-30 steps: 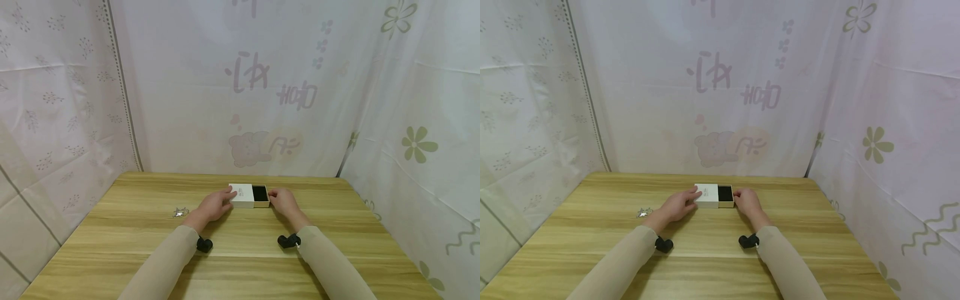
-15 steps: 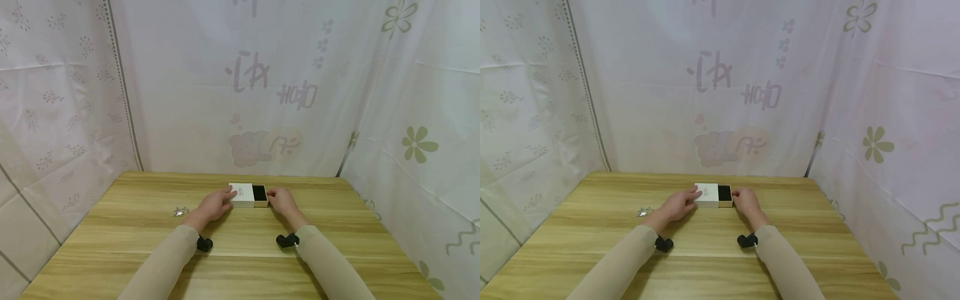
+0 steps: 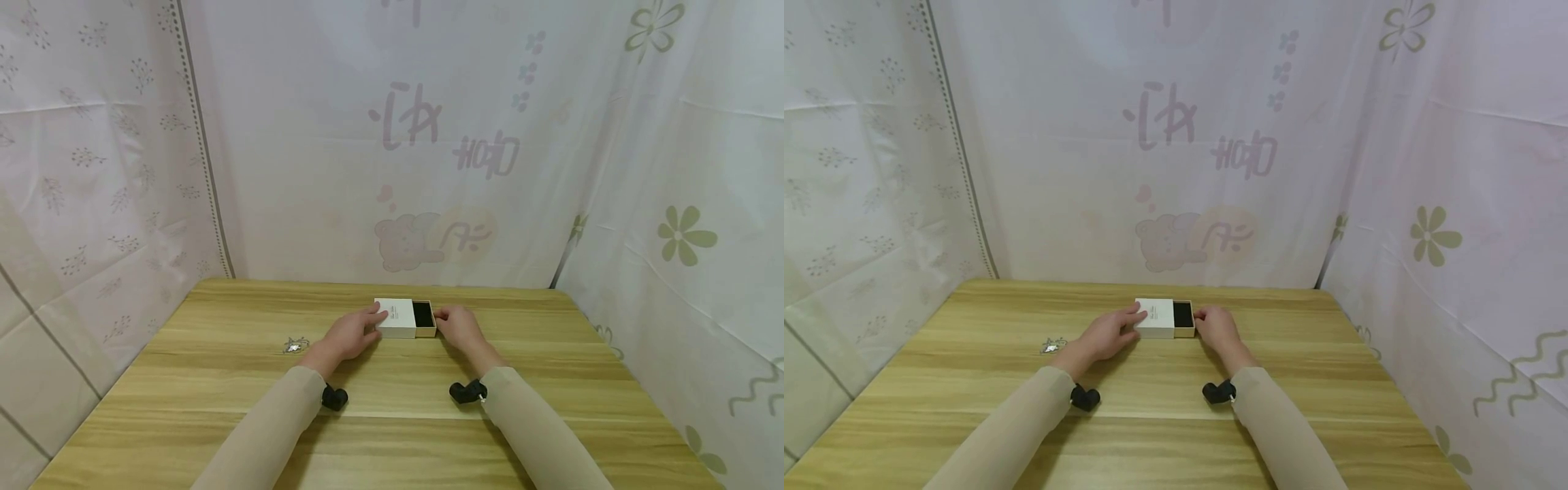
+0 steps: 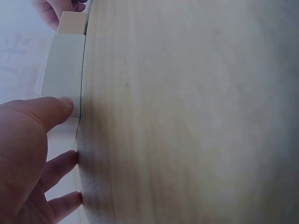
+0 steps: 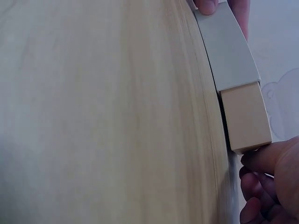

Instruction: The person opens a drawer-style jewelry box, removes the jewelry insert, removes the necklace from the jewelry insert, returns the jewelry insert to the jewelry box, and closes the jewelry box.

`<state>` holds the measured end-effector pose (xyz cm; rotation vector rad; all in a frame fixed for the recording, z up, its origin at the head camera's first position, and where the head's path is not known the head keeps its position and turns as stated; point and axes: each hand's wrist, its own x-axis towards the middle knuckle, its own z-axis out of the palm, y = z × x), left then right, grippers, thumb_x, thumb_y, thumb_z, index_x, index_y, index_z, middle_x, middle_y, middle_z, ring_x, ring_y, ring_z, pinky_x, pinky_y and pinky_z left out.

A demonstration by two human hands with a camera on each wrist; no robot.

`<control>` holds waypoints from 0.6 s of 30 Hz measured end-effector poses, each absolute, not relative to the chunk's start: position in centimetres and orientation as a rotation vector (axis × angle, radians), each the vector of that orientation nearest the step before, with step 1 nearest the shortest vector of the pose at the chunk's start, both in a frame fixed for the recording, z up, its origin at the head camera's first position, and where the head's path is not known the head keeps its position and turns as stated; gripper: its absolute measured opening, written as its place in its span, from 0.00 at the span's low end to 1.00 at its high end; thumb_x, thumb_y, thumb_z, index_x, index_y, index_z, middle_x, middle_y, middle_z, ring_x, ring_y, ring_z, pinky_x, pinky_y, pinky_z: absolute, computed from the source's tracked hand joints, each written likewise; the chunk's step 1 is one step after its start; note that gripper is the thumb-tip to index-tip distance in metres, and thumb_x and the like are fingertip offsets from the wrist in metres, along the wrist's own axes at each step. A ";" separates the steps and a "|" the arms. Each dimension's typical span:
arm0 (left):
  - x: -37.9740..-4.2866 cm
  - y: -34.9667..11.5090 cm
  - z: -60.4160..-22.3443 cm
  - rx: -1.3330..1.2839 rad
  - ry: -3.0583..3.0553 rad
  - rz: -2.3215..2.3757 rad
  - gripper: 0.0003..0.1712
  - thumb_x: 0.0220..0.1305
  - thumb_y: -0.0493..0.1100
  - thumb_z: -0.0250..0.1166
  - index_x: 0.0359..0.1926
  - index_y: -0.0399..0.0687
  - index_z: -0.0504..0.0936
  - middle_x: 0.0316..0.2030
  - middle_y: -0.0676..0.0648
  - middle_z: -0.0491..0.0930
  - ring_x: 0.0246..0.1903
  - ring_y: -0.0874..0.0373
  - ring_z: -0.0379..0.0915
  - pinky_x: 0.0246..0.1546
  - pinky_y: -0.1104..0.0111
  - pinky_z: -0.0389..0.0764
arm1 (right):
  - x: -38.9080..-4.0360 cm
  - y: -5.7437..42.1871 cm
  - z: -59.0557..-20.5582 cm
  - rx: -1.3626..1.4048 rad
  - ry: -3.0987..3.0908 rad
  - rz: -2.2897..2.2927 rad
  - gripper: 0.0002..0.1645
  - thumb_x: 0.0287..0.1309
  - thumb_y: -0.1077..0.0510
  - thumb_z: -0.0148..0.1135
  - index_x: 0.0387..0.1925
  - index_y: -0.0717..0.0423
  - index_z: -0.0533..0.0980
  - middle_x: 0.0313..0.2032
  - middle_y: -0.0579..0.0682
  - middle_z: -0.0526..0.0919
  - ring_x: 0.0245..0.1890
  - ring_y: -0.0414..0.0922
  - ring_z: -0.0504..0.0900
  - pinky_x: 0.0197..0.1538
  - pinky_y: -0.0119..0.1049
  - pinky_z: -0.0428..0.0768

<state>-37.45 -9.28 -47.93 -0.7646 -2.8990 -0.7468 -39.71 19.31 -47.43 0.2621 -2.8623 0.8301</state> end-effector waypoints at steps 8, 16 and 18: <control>-37.4 -9.3 -47.6 -0.769 -2.898 -0.761 0.32 0.81 0.44 0.66 0.81 0.53 0.73 0.85 0.42 0.63 0.81 0.40 0.66 0.80 0.46 0.71 | -39.8 18.7 -47.4 0.242 -2.880 0.838 0.14 0.76 0.62 0.63 0.53 0.63 0.90 0.54 0.62 0.92 0.61 0.62 0.88 0.67 0.58 0.84; -37.4 -9.3 -47.6 -0.763 -2.907 -0.763 0.32 0.81 0.44 0.66 0.82 0.53 0.73 0.85 0.43 0.63 0.81 0.40 0.66 0.80 0.46 0.71 | -40.1 18.5 -47.8 0.244 -2.880 0.830 0.13 0.76 0.62 0.64 0.52 0.62 0.90 0.54 0.61 0.93 0.59 0.62 0.89 0.66 0.58 0.84; -37.3 -9.4 -47.6 -0.762 -2.905 -0.774 0.32 0.81 0.44 0.66 0.81 0.53 0.73 0.85 0.43 0.63 0.81 0.40 0.66 0.80 0.46 0.71 | -40.1 18.4 -47.8 0.243 -2.879 0.833 0.13 0.76 0.62 0.64 0.52 0.62 0.90 0.54 0.61 0.93 0.59 0.61 0.89 0.66 0.58 0.85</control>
